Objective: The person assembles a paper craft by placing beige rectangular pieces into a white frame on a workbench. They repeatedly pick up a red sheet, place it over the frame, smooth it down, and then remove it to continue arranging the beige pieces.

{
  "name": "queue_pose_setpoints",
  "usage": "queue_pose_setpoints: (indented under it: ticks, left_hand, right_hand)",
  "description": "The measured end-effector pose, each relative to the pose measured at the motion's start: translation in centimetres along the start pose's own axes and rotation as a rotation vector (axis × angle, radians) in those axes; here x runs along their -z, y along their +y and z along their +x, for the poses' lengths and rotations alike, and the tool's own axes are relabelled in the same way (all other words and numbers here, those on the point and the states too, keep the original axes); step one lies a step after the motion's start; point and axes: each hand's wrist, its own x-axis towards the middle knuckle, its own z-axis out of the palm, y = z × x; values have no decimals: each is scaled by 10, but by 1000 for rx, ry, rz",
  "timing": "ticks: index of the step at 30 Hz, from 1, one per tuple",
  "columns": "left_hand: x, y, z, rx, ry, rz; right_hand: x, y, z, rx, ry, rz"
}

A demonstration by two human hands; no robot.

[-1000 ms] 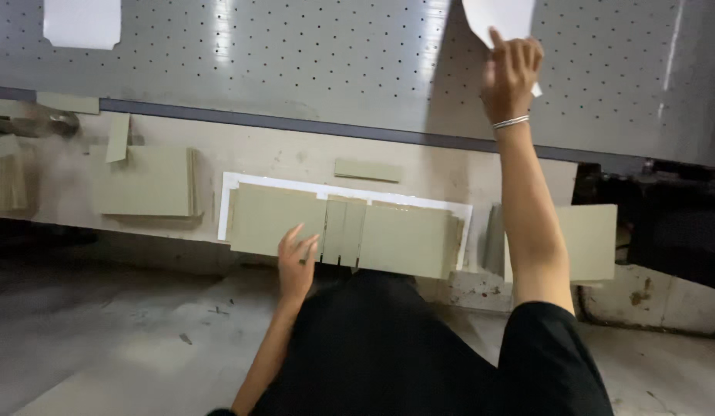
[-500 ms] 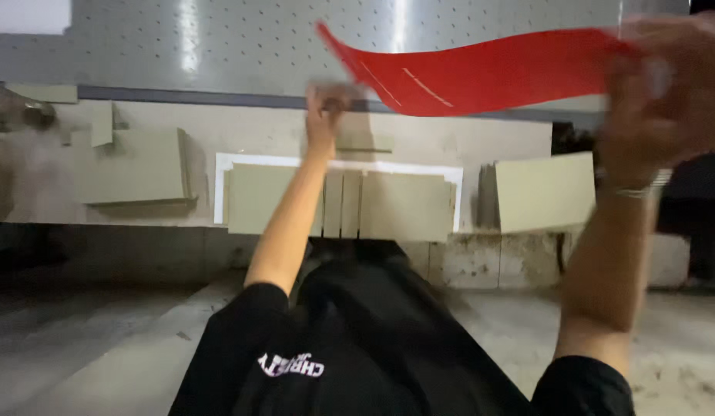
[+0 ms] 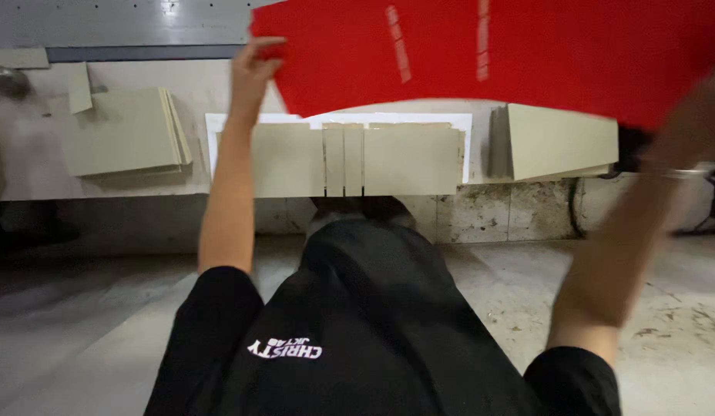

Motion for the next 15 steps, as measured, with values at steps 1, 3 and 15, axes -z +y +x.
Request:
queue_pose_setpoints:
  ticks: [1, 3, 15]
  left_hand:
    - [19, -1, -8, 16, 56, 4]
    - [42, 41, -42, 70, 116, 147]
    - [116, 14, -181, 213, 272, 725]
  right_hand:
    - [0, -52, 17, -57, 53, 50]
    - [-3, -122, -12, -148, -190, 225]
    - [-39, -165, -261, -549, -896, 196]
